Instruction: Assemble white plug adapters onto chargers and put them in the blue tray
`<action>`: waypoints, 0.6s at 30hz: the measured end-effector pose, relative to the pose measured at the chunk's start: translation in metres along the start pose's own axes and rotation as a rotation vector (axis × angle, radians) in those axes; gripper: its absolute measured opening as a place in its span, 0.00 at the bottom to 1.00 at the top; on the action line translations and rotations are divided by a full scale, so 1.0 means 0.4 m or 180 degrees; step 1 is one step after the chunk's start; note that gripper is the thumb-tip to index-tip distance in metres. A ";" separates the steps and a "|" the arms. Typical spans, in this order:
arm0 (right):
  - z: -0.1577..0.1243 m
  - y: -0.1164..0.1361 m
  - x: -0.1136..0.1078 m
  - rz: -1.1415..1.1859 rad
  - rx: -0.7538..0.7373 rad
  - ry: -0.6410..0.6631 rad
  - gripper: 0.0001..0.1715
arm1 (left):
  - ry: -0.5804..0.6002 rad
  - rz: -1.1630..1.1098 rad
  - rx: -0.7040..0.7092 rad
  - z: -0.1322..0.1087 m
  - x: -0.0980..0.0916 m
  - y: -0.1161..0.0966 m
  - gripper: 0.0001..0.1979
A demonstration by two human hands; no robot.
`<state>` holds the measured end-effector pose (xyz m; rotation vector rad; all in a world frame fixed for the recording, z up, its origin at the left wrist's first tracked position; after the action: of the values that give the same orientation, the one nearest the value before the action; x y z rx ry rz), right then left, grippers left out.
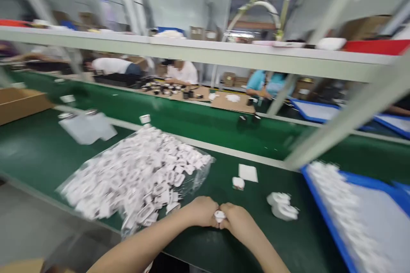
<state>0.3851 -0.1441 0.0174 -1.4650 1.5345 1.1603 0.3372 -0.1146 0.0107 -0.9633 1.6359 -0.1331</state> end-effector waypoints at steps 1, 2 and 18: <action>-0.023 -0.013 0.006 0.0037 0.0168 0.0030 0.08 | 0.0111 -0.0173 -0.0053 0.004 0.027 -0.003 0.10; -0.051 -0.031 0.013 0.0106 0.0380 0.0068 0.09 | 0.0192 -0.0311 -0.0139 0.010 0.053 -0.011 0.12; -0.316 -0.344 0.046 0.1049 0.2653 -0.1030 0.20 | 0.0430 -0.1356 -0.0350 0.048 0.073 -0.081 0.14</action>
<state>0.5308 -0.2626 0.0260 -0.4649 1.7472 0.7185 0.3708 -0.1470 0.0001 -1.4053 1.5504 -0.4078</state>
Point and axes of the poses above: each hand's wrist, its own z-axis towards the middle knuckle, its own x-axis out of the palm, y = z × x, the point moved 7 cm from there along z, towards the middle knuckle, and after that the axes turned 13 degrees about -z, right-handed, at the moved point
